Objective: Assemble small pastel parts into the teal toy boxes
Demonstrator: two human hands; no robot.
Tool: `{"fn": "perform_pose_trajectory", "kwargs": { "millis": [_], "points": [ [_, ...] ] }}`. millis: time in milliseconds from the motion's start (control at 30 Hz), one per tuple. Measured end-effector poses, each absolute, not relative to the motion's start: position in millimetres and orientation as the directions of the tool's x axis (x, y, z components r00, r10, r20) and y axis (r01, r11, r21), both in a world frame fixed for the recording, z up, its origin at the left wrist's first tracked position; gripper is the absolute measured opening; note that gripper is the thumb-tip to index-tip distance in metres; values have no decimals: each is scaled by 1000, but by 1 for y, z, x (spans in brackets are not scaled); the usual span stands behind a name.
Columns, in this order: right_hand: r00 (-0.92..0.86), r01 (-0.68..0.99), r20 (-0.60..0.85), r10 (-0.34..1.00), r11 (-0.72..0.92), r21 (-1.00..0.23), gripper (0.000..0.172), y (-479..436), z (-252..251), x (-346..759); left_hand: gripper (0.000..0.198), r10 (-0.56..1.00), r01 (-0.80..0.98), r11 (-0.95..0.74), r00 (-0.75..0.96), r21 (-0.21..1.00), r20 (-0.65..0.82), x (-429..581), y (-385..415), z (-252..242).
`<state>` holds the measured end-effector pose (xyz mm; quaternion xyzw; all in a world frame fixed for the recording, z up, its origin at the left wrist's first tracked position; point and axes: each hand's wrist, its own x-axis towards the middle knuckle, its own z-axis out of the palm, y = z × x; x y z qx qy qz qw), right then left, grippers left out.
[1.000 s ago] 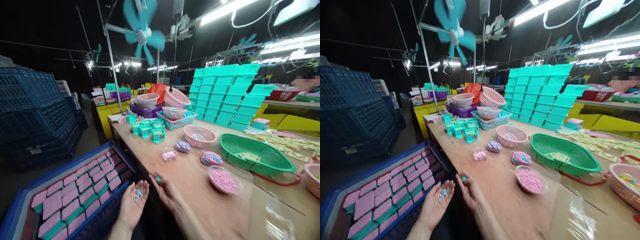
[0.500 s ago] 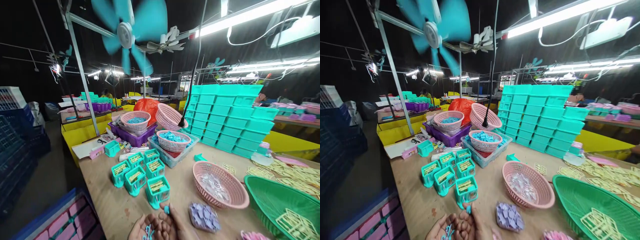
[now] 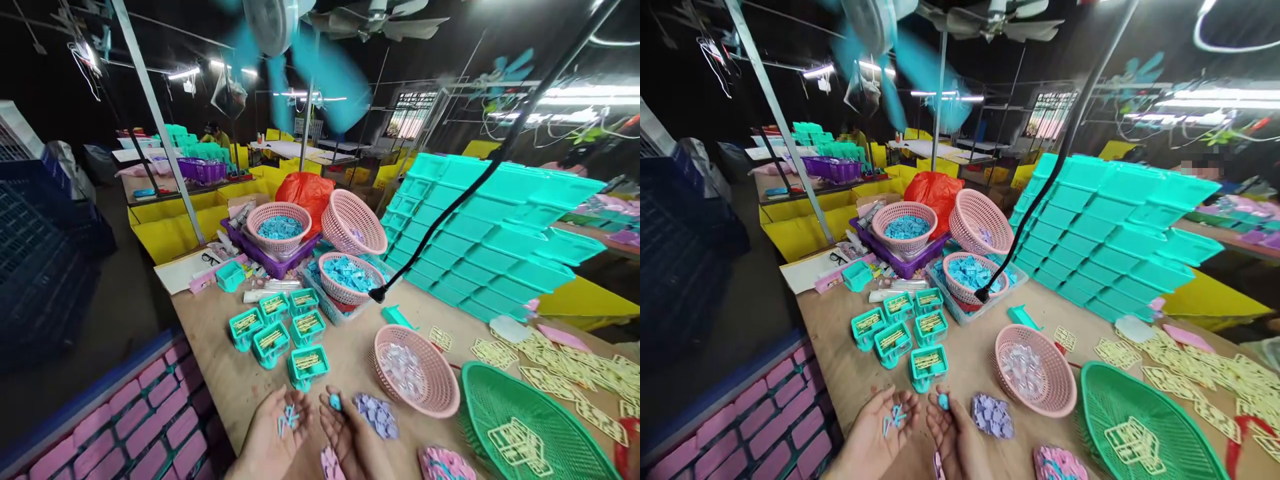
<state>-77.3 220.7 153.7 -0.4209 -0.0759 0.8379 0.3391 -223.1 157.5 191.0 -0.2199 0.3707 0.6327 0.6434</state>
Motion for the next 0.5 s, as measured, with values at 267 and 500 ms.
{"fn": "perform_pose_trajectory", "kwargs": {
  "millis": [267,500],
  "points": [
    [-338,-543,-676,655,-722,-428,19,276,170,-60,23,686,-947,114,-145,302,-713,-233,211,231],
    [-424,-475,-655,625,-769,-427,8,320,189,-104,29,651,-956,119,-128,267,-748,-252,234,219]
  ]
}}
